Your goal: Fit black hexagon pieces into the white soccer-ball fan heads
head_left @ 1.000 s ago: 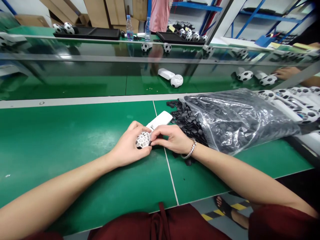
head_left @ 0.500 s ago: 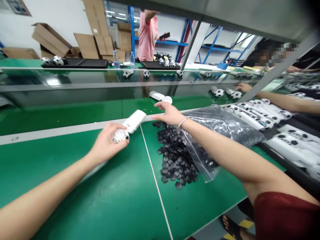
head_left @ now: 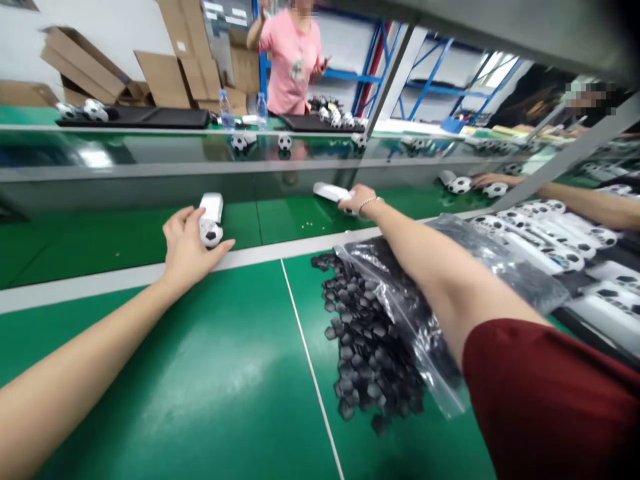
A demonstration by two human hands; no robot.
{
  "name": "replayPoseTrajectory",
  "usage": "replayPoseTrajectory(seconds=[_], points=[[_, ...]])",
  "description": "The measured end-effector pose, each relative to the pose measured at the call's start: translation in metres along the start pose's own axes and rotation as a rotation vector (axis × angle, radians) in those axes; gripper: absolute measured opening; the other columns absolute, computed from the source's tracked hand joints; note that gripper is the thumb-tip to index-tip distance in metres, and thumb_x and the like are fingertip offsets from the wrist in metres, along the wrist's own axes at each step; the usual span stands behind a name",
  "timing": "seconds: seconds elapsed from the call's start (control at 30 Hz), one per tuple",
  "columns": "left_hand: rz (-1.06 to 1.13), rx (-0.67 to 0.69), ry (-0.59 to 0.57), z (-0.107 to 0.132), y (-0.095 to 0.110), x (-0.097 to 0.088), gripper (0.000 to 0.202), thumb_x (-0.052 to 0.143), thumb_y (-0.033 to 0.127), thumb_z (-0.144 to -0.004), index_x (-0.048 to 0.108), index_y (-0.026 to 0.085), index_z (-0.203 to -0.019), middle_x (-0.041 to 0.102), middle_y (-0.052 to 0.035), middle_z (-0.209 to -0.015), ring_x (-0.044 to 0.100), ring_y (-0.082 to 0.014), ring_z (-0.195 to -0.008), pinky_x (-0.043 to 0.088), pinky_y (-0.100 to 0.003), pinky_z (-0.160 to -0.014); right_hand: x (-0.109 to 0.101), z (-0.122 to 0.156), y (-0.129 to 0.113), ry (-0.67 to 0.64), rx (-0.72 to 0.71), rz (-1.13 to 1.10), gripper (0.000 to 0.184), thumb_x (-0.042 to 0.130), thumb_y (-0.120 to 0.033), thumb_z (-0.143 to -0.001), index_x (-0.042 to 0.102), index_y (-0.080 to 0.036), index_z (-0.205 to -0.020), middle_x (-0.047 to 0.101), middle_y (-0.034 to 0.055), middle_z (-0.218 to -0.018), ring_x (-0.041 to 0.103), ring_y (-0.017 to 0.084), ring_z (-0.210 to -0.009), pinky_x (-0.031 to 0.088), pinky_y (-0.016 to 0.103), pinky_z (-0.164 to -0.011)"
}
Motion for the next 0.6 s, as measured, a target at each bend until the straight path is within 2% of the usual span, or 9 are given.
replayPoseTrajectory(seconds=[0.07,0.1,0.17,0.23,0.3,0.37,0.43,0.53,0.6], points=[[-0.004,0.161,0.006,0.010,0.032,-0.019,0.076,0.059,0.054,-0.068,0.033,0.019,-0.131,0.030,-0.0085,-0.133,0.027,-0.0294,-0.126,0.025,-0.044,-0.105,-0.014,0.016,-0.014,-0.019,0.093,0.019,0.043,0.068,-0.031,-0.065,0.055,-0.007,-0.099,0.059,0.0088,-0.090,0.054,0.018,-0.083,0.043,0.032,-0.076],[0.000,0.230,0.002,0.014,0.049,-0.030,0.075,0.059,0.055,-0.069,0.032,0.022,-0.131,0.028,-0.0058,-0.135,0.026,-0.0283,-0.127,0.024,-0.044,-0.106,-0.023,0.028,-0.025,-0.028,0.071,0.012,0.045,0.070,-0.031,-0.062,0.055,-0.011,-0.099,0.059,0.0060,-0.089,0.055,0.018,-0.081,0.044,0.030,-0.073],[-0.003,0.370,-0.013,0.023,0.082,-0.050,0.075,0.058,0.055,-0.069,0.029,0.026,-0.132,0.026,-0.0028,-0.138,0.022,-0.0284,-0.130,0.020,-0.044,-0.109,-0.042,0.063,-0.055,-0.066,-0.099,-0.046,0.047,0.072,-0.029,-0.058,0.055,-0.015,-0.100,0.059,0.0023,-0.088,0.054,0.016,-0.077,0.043,0.027,-0.068],[-0.028,0.503,-0.066,0.036,0.109,-0.065,0.076,0.057,0.054,-0.070,0.026,0.026,-0.134,0.026,-0.0016,-0.140,0.019,-0.0311,-0.131,0.012,-0.049,-0.110,-0.059,0.107,-0.089,-0.118,-0.356,-0.097,0.049,0.072,-0.027,-0.055,0.054,-0.016,-0.099,0.059,0.0007,-0.088,0.054,0.015,-0.077,0.042,0.025,-0.065],[-0.048,0.608,-0.179,0.056,0.126,-0.074,0.081,0.053,0.051,-0.072,0.016,0.023,-0.139,0.034,-0.0055,-0.136,0.030,-0.0356,-0.125,0.018,-0.056,-0.105,-0.068,0.153,-0.117,-0.188,-0.550,-0.184,0.054,0.072,-0.025,-0.052,0.050,-0.015,-0.100,0.058,0.0000,-0.086,0.053,0.014,-0.072,0.042,0.024,-0.062],[-0.043,0.620,-0.349,0.079,0.132,-0.078,0.091,0.051,0.047,-0.074,-0.001,0.017,-0.141,0.045,-0.0119,-0.127,0.048,-0.0364,-0.109,0.037,-0.054,-0.092,-0.065,0.190,-0.134,-0.235,-0.689,-0.181,0.045,0.068,-0.025,-0.059,0.049,-0.014,-0.098,0.056,0.0020,-0.088,0.053,0.015,-0.076,0.043,0.027,-0.066],[-0.056,0.562,-0.510,0.102,0.131,-0.078,0.096,0.051,0.041,-0.074,-0.013,0.011,-0.139,0.052,-0.0173,-0.119,0.058,-0.0343,-0.093,0.047,-0.045,-0.076,-0.053,0.215,-0.139,-0.291,-0.818,-0.145,0.039,0.066,-0.021,-0.064,0.049,-0.012,-0.097,0.055,0.0057,-0.091,0.053,0.017,-0.080,0.044,0.031,-0.071],[-0.160,0.464,-0.721,0.129,0.121,-0.079,0.094,0.052,0.038,-0.075,-0.011,0.013,-0.140,0.055,-0.0193,-0.116,0.061,-0.0335,-0.085,0.048,-0.039,-0.066,-0.034,0.232,-0.131,-0.382,-0.912,-0.170,0.052,0.074,-0.022,-0.061,0.048,-0.007,-0.103,0.055,0.0111,-0.097,0.053,0.022,-0.089,0.045,0.034,-0.079],[-0.177,0.369,-0.850,0.139,0.111,-0.079,0.091,0.051,0.044,-0.076,-0.006,0.017,-0.141,0.054,-0.0171,-0.118,0.061,-0.0327,-0.086,0.048,-0.038,-0.065,-0.028,0.237,-0.119,-0.373,-0.879,-0.238,0.061,0.078,-0.030,-0.059,0.048,-0.007,-0.108,0.055,0.0127,-0.103,0.052,0.023,-0.096,0.045,0.035,-0.084]])
Point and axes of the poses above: each hand's wrist, its own z-axis away from the middle knuckle, its own x-axis out of the palm, y = z × x, the point moved 1 cm from there along -z, towards the middle knuckle
